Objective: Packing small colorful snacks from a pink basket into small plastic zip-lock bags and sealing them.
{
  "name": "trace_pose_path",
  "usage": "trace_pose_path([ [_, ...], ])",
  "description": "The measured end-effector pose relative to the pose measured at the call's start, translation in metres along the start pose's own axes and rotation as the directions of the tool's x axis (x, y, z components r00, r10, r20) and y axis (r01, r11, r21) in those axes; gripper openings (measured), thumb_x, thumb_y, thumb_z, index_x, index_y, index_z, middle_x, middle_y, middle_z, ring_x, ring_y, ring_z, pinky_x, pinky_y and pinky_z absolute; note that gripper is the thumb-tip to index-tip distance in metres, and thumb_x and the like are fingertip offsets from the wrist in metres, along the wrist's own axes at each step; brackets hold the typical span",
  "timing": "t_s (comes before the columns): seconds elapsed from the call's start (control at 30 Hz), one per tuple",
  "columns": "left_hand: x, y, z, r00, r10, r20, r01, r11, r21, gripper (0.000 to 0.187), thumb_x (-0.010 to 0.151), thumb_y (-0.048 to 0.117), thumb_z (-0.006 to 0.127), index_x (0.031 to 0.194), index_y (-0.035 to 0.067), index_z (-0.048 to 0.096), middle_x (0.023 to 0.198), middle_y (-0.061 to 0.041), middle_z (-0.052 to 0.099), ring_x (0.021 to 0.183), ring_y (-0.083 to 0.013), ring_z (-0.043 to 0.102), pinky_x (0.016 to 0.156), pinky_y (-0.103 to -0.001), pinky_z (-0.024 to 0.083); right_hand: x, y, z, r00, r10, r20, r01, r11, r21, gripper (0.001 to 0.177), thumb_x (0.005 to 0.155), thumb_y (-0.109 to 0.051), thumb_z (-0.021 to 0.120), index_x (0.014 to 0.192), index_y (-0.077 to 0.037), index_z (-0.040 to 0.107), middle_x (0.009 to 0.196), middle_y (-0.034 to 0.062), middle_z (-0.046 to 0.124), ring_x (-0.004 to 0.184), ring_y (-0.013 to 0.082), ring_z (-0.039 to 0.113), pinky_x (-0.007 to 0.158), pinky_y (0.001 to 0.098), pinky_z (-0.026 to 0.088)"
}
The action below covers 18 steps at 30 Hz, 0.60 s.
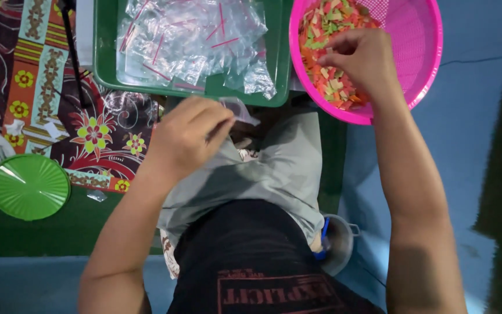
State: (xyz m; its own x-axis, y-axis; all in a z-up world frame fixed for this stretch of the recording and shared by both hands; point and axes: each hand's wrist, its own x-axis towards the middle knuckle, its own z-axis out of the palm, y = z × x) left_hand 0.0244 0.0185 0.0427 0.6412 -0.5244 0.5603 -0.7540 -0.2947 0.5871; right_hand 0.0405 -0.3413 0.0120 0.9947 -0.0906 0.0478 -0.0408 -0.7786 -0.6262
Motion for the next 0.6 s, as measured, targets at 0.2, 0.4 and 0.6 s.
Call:
trace_pose_path([
  [0.2, 0.021, -0.014, 0.005, 0.998, 0.043, -0.048, -0.037, 0.993, 0.109, 0.018, 0.088, -0.008, 0.080, 0.098, 0.001, 0.069, 0.099, -0.008, 0.067, 0.086, -0.0261, 0.061, 0.078, -0.035, 0.051, -0.008, -0.003, -0.013, 0.990, 0.138, 0.038, -0.143, 0.967, 0.209, 0.017, 0.094, -0.003, 0.078, 0.110, 0.002, 0.078, 0.086, 0.0079, 0.074, 0.072, 0.0112, 0.069, 0.066, 0.0202, 0.058],
  [0.4, 0.029, -0.028, 0.023, 0.996, 0.055, -0.068, -0.041, 0.981, 0.191, 0.014, 0.092, 0.002, 0.080, 0.099, 0.005, 0.068, 0.101, -0.005, 0.063, 0.092, -0.0255, 0.061, 0.077, -0.035, 0.050, -0.010, -0.006, -0.013, 0.973, 0.228, 0.032, -0.225, 0.917, 0.331, 0.018, 0.097, -0.004, 0.076, 0.114, 0.001, 0.076, 0.090, 0.0089, 0.074, 0.077, 0.0116, 0.074, 0.071, 0.0178, 0.063],
  [0.6, 0.031, -0.043, 0.047, 0.998, 0.026, -0.060, -0.013, 0.978, 0.207, 0.008, 0.095, 0.007, 0.074, 0.098, 0.008, 0.067, 0.097, -0.003, 0.060, 0.092, -0.0231, 0.062, 0.076, -0.035, 0.051, -0.018, -0.053, -0.010, 0.993, 0.122, 0.000, -0.112, 0.905, 0.411, 0.023, 0.094, -0.002, 0.078, 0.117, 0.004, 0.074, 0.091, 0.0091, 0.074, 0.078, 0.0123, 0.071, 0.073, 0.0194, 0.061],
])
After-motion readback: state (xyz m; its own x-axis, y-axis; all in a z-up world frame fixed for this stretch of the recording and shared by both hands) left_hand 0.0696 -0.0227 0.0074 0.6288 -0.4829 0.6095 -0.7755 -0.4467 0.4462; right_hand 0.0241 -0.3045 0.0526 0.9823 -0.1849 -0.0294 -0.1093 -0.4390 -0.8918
